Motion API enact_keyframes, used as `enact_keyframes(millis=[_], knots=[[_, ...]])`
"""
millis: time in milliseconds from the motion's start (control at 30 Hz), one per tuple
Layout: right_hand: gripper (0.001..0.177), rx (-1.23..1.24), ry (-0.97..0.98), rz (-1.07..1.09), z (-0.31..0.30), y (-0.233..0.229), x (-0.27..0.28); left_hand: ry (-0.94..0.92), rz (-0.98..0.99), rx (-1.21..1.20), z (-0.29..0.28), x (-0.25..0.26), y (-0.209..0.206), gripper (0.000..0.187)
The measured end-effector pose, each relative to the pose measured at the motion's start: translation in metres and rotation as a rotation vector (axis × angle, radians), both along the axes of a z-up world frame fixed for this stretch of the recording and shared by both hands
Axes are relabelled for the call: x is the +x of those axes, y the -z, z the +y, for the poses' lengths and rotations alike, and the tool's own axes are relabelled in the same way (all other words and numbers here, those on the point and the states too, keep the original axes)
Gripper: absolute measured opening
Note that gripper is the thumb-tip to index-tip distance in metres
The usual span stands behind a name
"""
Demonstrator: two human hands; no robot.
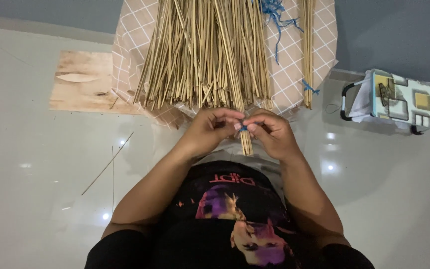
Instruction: Gathering thin bamboo sticks from a large pile and tying them into small bundles using blue plastic string.
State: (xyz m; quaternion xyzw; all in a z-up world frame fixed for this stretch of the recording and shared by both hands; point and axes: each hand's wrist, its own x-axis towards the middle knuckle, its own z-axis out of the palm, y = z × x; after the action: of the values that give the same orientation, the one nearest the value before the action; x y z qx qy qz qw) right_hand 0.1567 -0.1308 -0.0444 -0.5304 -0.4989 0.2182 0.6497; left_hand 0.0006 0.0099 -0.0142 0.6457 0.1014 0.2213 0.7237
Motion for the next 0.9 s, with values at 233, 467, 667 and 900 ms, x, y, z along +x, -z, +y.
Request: enact_keyframes(millis=[233,467,667,900], knots=[[0.013,-0.052,0.191,-0.513,-0.008,-0.042,-0.016,-0.075,-0.018,0.219,-0.005,-0.002,-0.007,0.028],[0.012,-0.061,0.447,-1.152,-0.010,-0.045,-0.025,-0.207,-0.125,0.752,-0.008,-0.006,-0.006,0.024],[0.010,0.015,0.557,-1.090,-0.005,-0.033,-0.028,-0.194,-0.091,0.497,-0.011,-0.005,-0.011,0.026],[0.017,0.022,0.548,-0.928,-0.005,-0.035,-0.035,-0.118,-0.111,0.378,-0.003,0.003,0.009,0.016]])
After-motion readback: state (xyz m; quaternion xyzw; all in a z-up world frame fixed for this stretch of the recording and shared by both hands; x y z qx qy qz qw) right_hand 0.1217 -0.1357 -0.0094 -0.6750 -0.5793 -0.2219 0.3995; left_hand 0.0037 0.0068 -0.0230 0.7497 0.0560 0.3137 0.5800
